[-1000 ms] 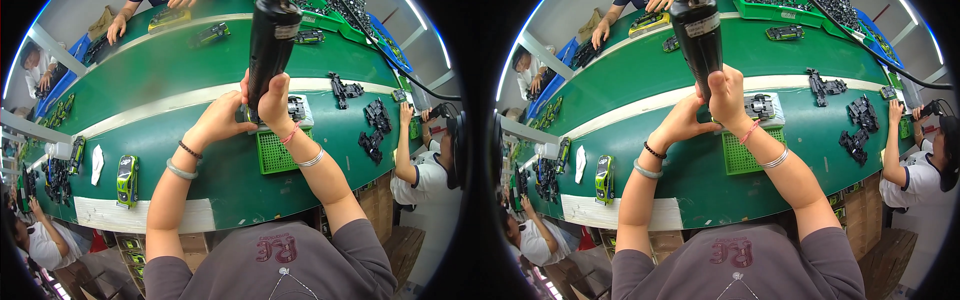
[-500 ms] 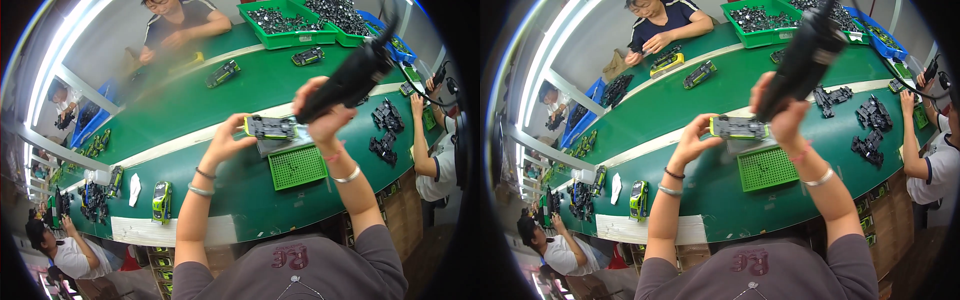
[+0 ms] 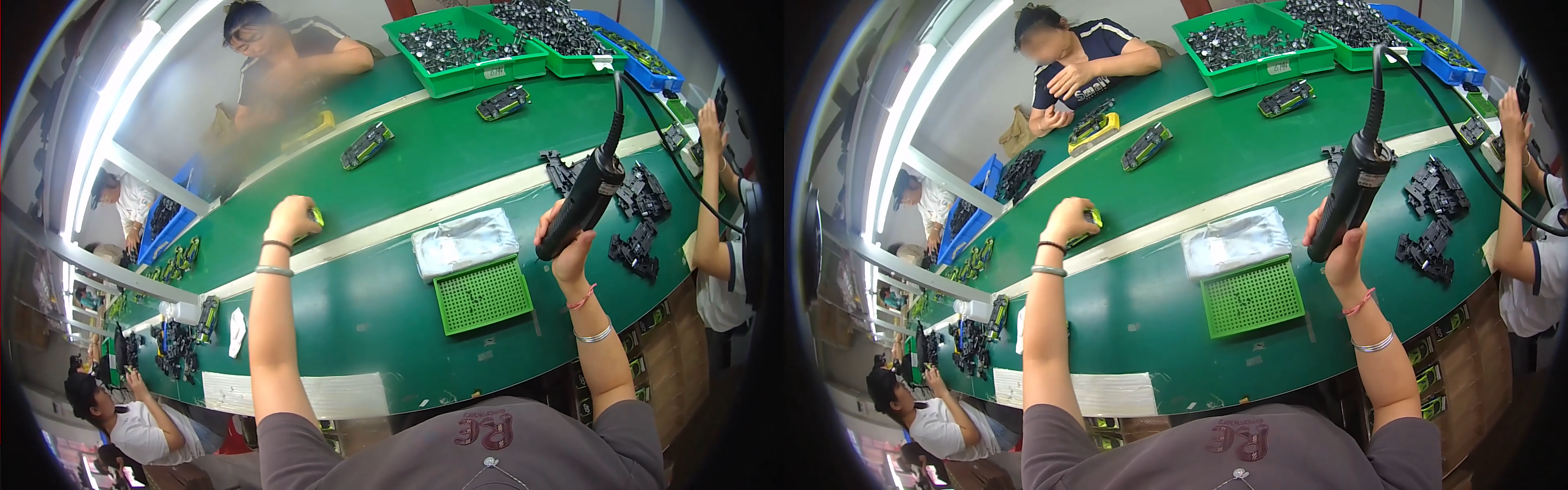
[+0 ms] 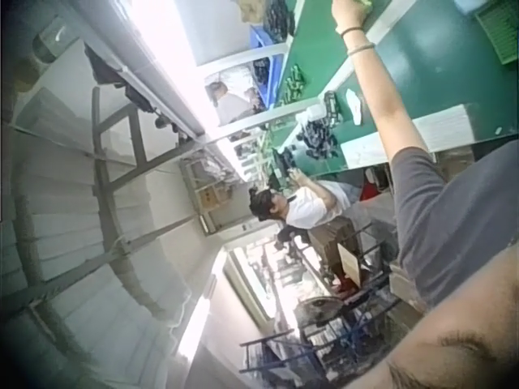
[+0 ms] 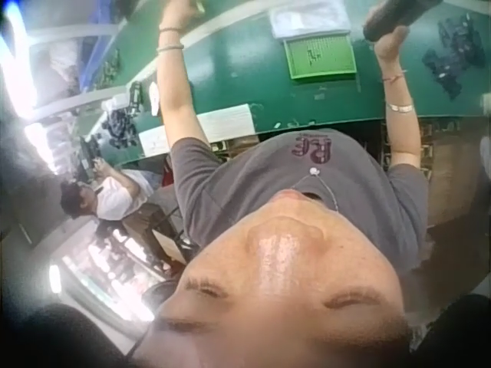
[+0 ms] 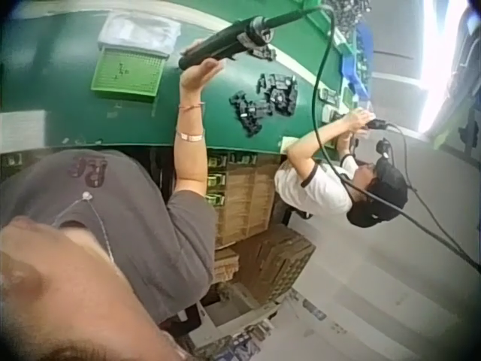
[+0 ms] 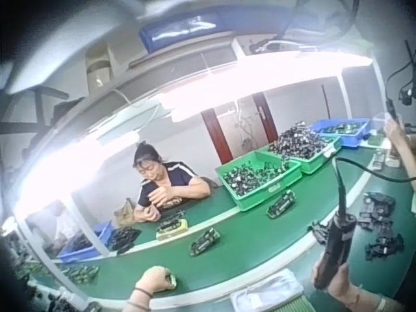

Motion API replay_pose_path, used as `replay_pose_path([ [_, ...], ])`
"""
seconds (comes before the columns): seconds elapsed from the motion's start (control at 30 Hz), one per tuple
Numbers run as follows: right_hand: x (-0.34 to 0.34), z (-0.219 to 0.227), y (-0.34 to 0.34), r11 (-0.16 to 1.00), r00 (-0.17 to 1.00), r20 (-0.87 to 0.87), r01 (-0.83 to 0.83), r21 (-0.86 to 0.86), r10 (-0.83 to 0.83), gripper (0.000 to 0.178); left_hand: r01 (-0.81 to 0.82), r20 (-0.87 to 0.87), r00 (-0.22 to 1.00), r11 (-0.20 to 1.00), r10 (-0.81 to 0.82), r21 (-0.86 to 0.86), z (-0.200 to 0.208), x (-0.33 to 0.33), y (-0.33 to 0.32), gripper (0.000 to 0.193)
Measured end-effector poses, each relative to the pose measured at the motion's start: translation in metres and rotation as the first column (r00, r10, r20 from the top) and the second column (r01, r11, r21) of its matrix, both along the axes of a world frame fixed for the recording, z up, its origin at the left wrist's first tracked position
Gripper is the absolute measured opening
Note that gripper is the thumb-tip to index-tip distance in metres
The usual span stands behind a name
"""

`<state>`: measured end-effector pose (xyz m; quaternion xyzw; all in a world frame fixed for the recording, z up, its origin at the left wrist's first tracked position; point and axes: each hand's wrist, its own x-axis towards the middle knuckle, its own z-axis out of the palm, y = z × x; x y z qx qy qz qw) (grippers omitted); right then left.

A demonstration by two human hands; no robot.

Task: The person assembles toy cars on an assembly line by fastening components together with an electric screwdriver, then places the completed toy cars into a storage tray.

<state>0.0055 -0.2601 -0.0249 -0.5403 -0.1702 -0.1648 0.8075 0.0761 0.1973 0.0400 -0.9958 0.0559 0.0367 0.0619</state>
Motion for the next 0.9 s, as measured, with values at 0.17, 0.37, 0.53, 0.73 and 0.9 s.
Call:
replay_pose_path([
  [0.17,-0.002,0.003,-0.005,0.999,0.999,-0.015,0.043,0.019,-0.042,0.082,0.36,0.34,0.917,0.796,-0.207,-0.487,0.007,0.032,-0.072,0.048],
  [0.37,-0.005,0.005,-0.004,0.998,0.999,0.018,0.029,-0.049,-0.029,0.081,0.524,0.381,0.846,0.716,-0.373,-0.462,0.024,0.072,-0.162,0.04],
  [0.53,-0.009,0.009,-0.004,0.999,0.999,0.016,0.03,-0.042,-0.03,0.081,0.53,0.283,0.846,0.769,-0.452,-0.357,-0.021,0.085,-0.233,0.038],
  [0.73,-0.009,0.01,-0.003,0.999,1.0,0.01,0.01,-0.038,-0.01,0.081,0.454,0.246,0.886,0.842,-0.392,-0.291,-0.041,0.057,-0.168,0.04],
  [0.9,-0.009,0.01,-0.001,0.995,1.0,-0.021,-0.007,-0.097,0.005,0.083,-0.148,0.124,0.979,0.983,0.162,-0.113,-0.001,-0.029,0.066,0.041],
])
